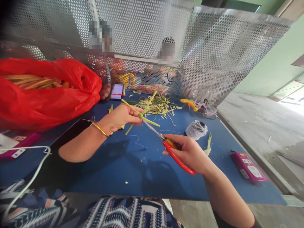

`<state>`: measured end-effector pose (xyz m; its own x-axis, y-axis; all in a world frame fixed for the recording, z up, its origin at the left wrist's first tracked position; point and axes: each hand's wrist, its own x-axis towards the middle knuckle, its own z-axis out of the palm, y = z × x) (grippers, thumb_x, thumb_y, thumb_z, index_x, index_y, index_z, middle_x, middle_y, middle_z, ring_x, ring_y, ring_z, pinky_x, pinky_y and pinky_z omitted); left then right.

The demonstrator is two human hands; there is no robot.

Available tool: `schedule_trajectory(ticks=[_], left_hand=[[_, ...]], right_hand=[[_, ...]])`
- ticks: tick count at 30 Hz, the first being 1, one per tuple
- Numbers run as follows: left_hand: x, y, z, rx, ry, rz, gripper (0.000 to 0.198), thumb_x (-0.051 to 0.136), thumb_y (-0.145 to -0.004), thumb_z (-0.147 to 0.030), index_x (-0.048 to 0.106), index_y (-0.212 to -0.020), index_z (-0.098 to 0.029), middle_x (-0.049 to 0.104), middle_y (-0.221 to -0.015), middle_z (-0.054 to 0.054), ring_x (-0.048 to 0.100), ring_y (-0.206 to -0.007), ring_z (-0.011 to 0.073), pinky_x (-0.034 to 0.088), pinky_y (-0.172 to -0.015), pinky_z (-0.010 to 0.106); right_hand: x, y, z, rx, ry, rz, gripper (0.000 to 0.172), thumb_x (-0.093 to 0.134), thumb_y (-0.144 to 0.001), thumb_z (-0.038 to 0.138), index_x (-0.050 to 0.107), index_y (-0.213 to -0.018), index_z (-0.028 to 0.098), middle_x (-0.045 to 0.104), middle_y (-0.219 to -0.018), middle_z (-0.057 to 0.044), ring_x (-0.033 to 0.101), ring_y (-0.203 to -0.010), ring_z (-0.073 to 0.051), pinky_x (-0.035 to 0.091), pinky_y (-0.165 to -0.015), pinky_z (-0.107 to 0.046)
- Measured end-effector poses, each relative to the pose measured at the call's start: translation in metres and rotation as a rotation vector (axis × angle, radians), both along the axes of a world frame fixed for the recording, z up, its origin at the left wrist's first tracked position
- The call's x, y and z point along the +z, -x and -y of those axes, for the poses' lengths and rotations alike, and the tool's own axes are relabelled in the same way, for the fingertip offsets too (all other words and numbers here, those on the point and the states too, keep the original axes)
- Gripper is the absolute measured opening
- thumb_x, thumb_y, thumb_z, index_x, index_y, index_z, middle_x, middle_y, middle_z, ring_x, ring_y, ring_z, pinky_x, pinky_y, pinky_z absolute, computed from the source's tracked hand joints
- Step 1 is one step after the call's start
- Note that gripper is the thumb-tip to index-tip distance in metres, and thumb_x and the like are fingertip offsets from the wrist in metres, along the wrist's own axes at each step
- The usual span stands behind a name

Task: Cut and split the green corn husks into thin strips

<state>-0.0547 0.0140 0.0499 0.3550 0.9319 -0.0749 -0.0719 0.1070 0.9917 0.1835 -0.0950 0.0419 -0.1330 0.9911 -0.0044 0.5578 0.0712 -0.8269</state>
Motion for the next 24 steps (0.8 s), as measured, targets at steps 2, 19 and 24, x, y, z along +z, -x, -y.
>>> schedule_trajectory(ticks=[2, 19, 24], left_hand=[[-0.0005, -0.0001, -0.0001, -0.005, 0.007, -0.007, 0.029, 0.075, -0.054, 0.004, 0.07, -0.076, -0.016, 0.066, -0.053, 0.001, 0.064, -0.051, 0.0162, 0.051, -0.053, 0.027], [-0.0021, 0.0002, -0.0044, -0.069, 0.016, -0.117, 0.034, 0.071, -0.063, 0.006, 0.069, -0.094, -0.008, 0.066, -0.057, 0.001, 0.063, -0.053, 0.0126, 0.052, -0.058, 0.025], [-0.0017, 0.0009, -0.0038, -0.06, 0.032, -0.137, 0.035, 0.07, -0.065, 0.006, 0.07, -0.098, -0.007, 0.066, -0.056, 0.001, 0.063, -0.053, 0.013, 0.052, -0.058, 0.026]], right_hand=[[-0.0001, -0.0009, 0.0006, 0.001, -0.028, 0.022, 0.064, 0.081, -0.062, 0.058, 0.077, -0.111, 0.017, 0.07, -0.079, -0.005, 0.057, -0.066, -0.016, 0.051, -0.058, -0.026], [-0.0038, -0.0061, -0.0007, 0.082, -0.113, 0.157, 0.067, 0.073, -0.072, 0.064, 0.074, -0.119, 0.016, 0.073, -0.086, -0.007, 0.064, -0.072, -0.019, 0.054, -0.064, -0.025], [-0.0063, -0.0092, -0.0019, 0.072, -0.096, 0.164, 0.064, 0.075, -0.072, 0.058, 0.073, -0.12, 0.017, 0.073, -0.084, -0.005, 0.063, -0.068, -0.016, 0.053, -0.061, -0.024]])
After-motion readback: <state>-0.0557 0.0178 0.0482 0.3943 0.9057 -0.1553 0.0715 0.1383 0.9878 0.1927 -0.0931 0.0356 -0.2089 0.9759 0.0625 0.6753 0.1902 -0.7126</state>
